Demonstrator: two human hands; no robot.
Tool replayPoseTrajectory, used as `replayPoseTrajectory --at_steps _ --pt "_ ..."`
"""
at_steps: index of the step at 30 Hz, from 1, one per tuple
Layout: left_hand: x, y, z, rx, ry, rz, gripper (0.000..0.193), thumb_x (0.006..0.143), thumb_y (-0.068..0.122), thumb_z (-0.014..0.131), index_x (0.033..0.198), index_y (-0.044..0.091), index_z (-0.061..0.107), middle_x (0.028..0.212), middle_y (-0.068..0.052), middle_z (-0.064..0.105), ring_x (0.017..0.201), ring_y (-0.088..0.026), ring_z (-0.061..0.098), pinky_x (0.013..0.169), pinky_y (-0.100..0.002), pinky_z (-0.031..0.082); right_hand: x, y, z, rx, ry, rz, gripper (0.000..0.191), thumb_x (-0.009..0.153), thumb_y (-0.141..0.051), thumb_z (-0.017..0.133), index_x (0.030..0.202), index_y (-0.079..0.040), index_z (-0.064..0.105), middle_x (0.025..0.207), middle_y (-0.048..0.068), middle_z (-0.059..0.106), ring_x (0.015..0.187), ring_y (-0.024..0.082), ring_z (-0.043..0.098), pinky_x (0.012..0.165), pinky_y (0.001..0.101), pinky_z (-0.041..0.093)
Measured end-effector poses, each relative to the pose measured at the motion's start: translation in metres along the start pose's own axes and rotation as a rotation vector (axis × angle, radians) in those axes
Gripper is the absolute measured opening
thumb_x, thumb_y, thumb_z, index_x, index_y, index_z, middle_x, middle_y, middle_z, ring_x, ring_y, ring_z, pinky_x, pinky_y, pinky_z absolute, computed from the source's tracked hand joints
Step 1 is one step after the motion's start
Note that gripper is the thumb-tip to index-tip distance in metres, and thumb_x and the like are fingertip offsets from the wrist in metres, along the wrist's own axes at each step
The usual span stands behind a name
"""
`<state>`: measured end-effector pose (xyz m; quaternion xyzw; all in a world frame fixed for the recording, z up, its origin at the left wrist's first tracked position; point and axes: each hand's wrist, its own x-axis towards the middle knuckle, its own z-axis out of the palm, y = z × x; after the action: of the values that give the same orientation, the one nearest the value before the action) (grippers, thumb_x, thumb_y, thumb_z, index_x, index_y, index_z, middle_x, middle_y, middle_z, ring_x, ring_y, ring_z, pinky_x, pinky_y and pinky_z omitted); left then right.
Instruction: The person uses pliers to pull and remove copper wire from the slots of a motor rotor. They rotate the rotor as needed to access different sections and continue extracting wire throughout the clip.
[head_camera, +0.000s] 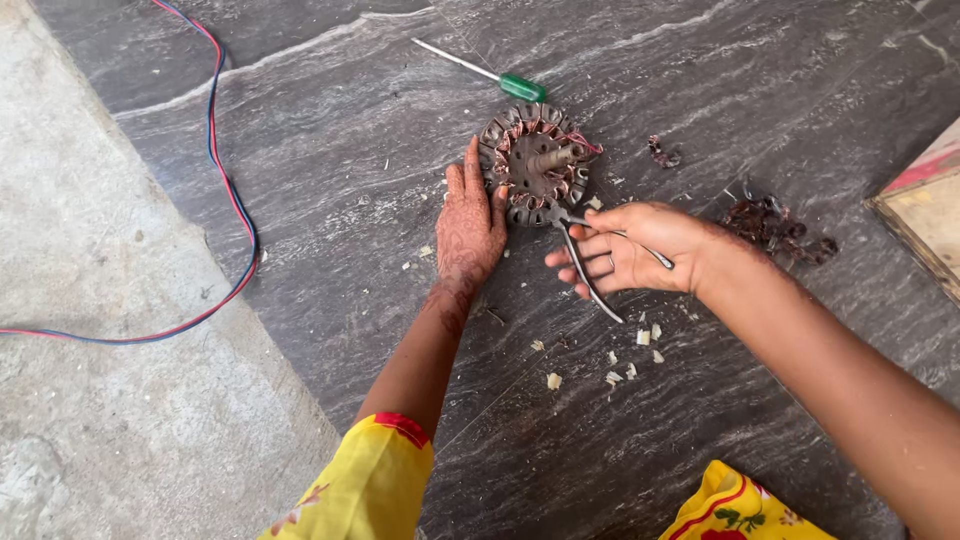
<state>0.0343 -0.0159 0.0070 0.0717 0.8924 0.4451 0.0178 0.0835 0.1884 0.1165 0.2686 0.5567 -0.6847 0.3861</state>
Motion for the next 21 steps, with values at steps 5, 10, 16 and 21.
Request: replayPoseTrajectory --at_steps 5,10,16,21 --pt "0.001 0.002 -0.001 -0.076 -0.014 -0.027 0.071 0.105 0.027 0.049 0.162 0.022 0.007 0.135 -0.017 0.043 0.090 -0.031 0.070 0.076 -0.045 0.063 0.016 0.029 -0.004 0.076 0.028 -0.128 0.027 0.107 -0.029 0.040 0.101 -0.005 0.051 0.111 0.024 0.067 0.096 0.032 0.065 0.082 0.0494 0.058" --pt "0.003 -0.002 0.002 -0.173 0.029 -0.020 0.062 0.109 0.022 0.043 0.162 0.025 0.011 0.137 -0.018 0.042 0.092 -0.031 0.070 0.080 -0.045 0.064 0.027 0.065 0.006 0.323 -0.082 -0.283 0.028 0.108 -0.031 0.044 0.100 -0.006 0.053 0.107 0.020 0.066 0.093 0.029 0.064 0.082 0.0466 0.058" --pt "0.004 -0.017 0.003 -0.254 0.057 0.035 0.059 0.109 0.018 0.041 0.162 0.024 0.016 0.134 -0.018 0.044 0.097 -0.033 0.069 0.085 -0.046 0.062 0.039 0.095 0.029 0.537 -0.150 -0.390 0.025 0.106 -0.029 0.050 0.099 -0.006 0.058 0.105 0.017 0.066 0.093 0.029 0.063 0.080 0.0457 0.056" --pt "0.005 -0.022 0.007 -0.239 0.127 0.169 0.061 0.108 0.012 0.044 0.163 0.020 0.020 0.134 -0.020 0.045 0.106 -0.040 0.064 0.087 -0.051 0.057 0.044 0.114 0.054 0.712 -0.126 -0.454 0.019 0.104 -0.022 0.055 0.100 -0.004 0.060 0.105 0.016 0.065 0.092 0.027 0.061 0.081 0.0420 0.055"
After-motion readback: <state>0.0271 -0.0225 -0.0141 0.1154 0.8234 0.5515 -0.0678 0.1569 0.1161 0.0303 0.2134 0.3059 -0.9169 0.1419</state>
